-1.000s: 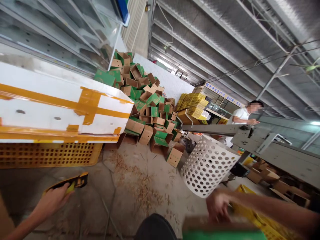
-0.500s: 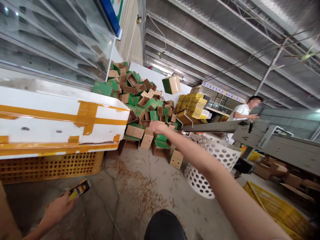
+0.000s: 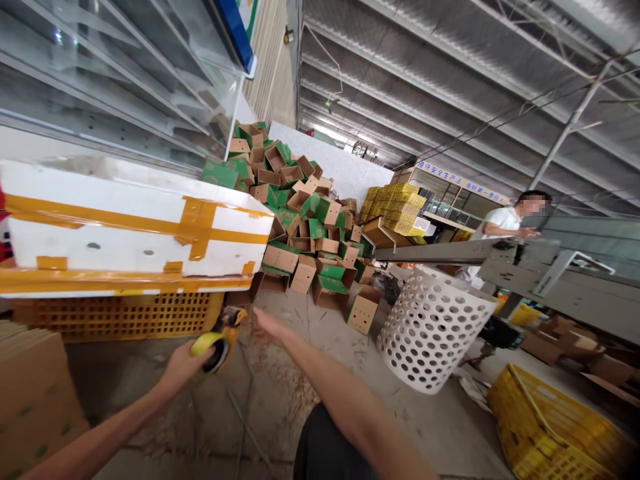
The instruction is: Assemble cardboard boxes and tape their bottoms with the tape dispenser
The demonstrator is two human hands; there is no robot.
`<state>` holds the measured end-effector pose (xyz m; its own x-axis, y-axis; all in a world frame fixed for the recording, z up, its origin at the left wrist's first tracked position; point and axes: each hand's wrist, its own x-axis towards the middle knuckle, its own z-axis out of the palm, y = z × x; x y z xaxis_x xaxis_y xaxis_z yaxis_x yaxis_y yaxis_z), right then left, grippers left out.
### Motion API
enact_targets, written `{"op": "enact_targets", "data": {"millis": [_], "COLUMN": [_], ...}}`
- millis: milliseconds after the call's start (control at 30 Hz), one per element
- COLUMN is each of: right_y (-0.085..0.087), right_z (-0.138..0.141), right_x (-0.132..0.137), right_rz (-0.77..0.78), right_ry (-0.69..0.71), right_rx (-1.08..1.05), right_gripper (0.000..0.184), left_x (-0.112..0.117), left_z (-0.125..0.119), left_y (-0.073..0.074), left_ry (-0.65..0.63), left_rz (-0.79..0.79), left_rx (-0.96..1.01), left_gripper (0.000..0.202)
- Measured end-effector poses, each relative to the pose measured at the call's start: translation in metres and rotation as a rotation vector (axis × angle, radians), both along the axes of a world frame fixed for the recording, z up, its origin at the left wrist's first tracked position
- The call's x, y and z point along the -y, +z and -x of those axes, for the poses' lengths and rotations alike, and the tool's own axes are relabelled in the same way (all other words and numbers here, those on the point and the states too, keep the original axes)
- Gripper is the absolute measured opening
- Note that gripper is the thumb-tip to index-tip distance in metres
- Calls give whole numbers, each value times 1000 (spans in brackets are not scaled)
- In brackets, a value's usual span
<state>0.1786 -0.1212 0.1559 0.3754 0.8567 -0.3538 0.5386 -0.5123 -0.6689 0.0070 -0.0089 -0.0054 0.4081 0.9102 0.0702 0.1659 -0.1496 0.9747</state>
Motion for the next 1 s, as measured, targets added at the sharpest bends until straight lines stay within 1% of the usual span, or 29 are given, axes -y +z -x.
{"op": "enact_targets", "data": {"millis": [33,67,133,167,200,233,333,400,467,567,633,700,733,767,800,867,933,1000], "right_y": [-1,-1,-3,-5,-7,-9,-16,-21,-26,-32,-36,-39,-41,-42,-43,-44,-43,-40], "right_z": [-1,-1,-3,-4,-5,-6,-9,-6,0,14,22,26,26,26,25,23,20,17], "right_x": [-3,-5,-9,-10,-12,-13,-19,-24,-30,-38,-44,-51,-54,-58,-62,-68,-71,-73], "right_rz": [-39,-64,-100,-115,-130,-142,-167,-181,-183,-178,-188,-203,-208,-208,-206,-213,-231,-252], "right_ry": [20,51,117,139,147,147,121,94,68,44,32,6,-13,-33,-53,-98,-146,-185], "right_rx": [-89,-173,-311,-362,-400,-433,-506,-542,-581,-645,-681,-693,-692,-687,-675,-642,-612,-593], "right_gripper": [66,66,50,43,42,46,62,67,63,44,29,20,18,16,14,12,14,17], "left_x": [4,8,14,16,18,18,15,11,7,5,3,-4,-8,-13,-17,-25,-30,-37], "left_z": [-4,-7,-11,-10,-9,-7,2,8,13,15,16,18,21,26,33,54,82,112], "left_y": [11,20,36,42,46,49,50,45,41,41,43,44,43,41,39,32,25,20], "left_ry": [6,4,-21,-30,-55,-68,-86,-123,-165,-196,-228,-247,-297,-267,-185,-2,173,319], "left_rz": [29,57,157,210,251,296,398,403,378,356,340,296,166,11,-99,-237,-376,-589], "left_rx": [20,78,276,363,431,496,618,649,651,612,552,465,313,122,-32,-242,-456,-786], "left_gripper": [42,41,38,36,33,31,27,25,26,31,35,44,50,55,59,60,68,79]}}
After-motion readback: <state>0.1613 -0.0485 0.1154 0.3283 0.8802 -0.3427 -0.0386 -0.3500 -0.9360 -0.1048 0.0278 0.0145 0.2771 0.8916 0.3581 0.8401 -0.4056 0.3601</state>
